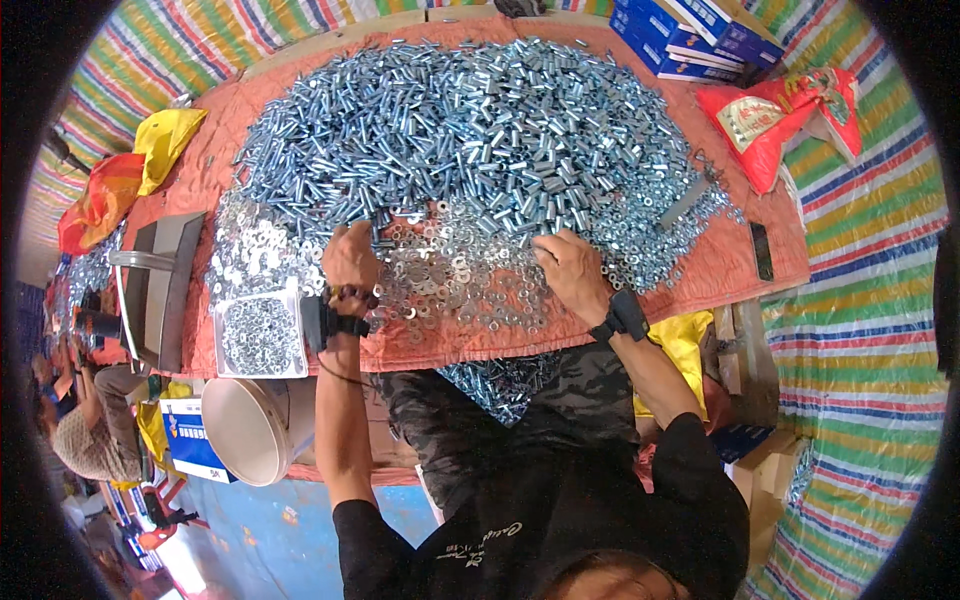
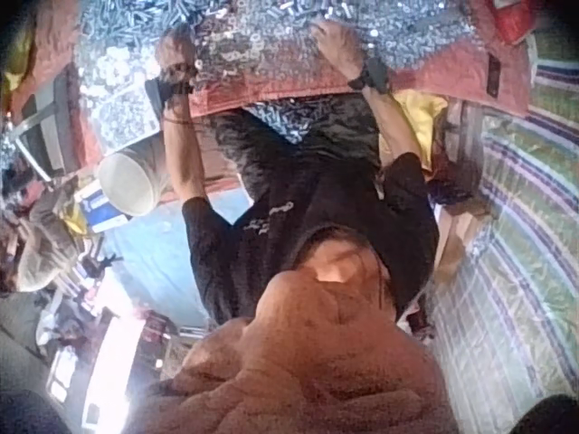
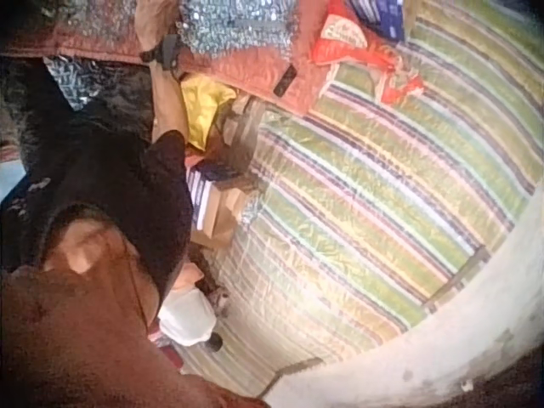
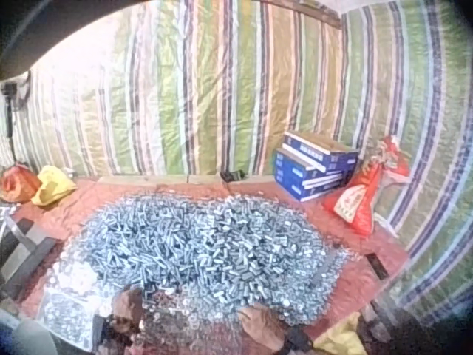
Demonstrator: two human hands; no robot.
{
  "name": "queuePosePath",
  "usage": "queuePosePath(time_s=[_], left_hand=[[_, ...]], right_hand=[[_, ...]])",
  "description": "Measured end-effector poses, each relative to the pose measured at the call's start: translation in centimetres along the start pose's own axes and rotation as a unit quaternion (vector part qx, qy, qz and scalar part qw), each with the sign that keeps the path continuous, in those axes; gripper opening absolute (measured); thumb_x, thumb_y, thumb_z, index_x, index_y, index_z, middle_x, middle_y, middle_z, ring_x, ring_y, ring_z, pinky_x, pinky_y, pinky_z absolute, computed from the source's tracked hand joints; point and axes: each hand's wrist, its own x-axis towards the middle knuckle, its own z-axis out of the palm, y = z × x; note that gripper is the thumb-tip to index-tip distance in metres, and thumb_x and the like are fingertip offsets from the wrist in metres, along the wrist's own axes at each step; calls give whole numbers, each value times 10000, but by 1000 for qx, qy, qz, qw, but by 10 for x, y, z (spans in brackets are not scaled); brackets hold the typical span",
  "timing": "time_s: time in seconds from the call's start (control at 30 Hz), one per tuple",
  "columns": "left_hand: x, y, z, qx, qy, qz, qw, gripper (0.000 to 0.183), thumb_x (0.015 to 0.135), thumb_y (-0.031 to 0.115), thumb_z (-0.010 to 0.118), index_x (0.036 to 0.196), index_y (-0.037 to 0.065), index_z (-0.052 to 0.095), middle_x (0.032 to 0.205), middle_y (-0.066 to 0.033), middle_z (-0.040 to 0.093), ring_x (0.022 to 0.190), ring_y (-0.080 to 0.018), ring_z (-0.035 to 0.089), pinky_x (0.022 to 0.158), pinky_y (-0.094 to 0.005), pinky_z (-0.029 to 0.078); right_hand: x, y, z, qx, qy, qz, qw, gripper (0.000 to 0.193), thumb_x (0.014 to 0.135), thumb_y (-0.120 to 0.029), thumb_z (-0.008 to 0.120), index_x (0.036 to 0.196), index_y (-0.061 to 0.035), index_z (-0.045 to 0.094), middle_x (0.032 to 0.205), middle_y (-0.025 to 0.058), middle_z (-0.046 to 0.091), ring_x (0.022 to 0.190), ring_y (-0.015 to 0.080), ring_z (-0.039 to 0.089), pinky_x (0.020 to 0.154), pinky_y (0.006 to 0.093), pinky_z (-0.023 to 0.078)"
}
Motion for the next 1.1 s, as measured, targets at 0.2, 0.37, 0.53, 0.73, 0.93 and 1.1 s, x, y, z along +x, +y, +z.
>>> queuePosePath(time_s=[0.2, 0.37, 0.53, 0.73, 0.93, 1.1], left_hand=[[29, 21, 25, 55, -93, 94, 990, 141, 810, 108, 580, 926, 107, 660, 854, -150, 592, 782, -373, 625, 644, -468, 499], [34, 18, 44, 12, -108, 188, 976, 64, 751, 65, 651, 812, 67, 628, 916, -170, 567, 758, -376, 640, 605, -469, 512], [28, 32, 42, -14, -73, 205, 976, 200, 831, 55, 599, 992, 75, 483, 857, -167, 549, 716, -374, 626, 557, -451, 493], [28, 48, 48, 25, -107, 221, 969, 166, 844, 65, 576, 990, 69, 497, 791, -165, 555, 692, -377, 626, 562, -465, 498], [25, 47, 40, -39, -92, 131, 986, 160, 834, 59, 568, 988, 59, 527, 815, -161, 595, 744, -394, 629, 606, -472, 503], [14, 64, 21, -243, 3, -17, 970, 318, 810, 88, 641, 1124, 59, 606, 854, -154, 706, 730, -276, 693, 653, -377, 536]], right_hand=[[8, 16, 17, -157, -66, -16, 985, 198, 914, -143, 576, 1084, -127, 676, 804, 134, 584, 747, 357, 618, 623, 457, 471], [11, 19, 25, -124, -66, -34, 990, 215, 899, -153, 535, 1094, -152, 628, 850, 145, 568, 731, 383, 589, 628, 508, 397], [16, 13, 17, -92, -79, -28, 992, 175, 876, -179, 590, 1039, -123, 621, 827, 162, 585, 768, 388, 598, 662, 503, 419], [-3, 13, 14, 185, -86, 95, 974, 235, 893, -135, 638, 1098, -26, 608, 909, 91, 644, 734, 204, 641, 658, 319, 508], [-24, 8, -1, 659, -123, 258, 696, 352, 978, -133, 584, 1304, -11, 533, 999, 56, 654, 844, 144, 614, 763, 273, 504], [-34, 5, -5, 682, -115, 245, 680, 330, 967, -86, 579, 1292, -34, 542, 1058, 76, 665, 902, 174, 646, 806, 309, 544]])
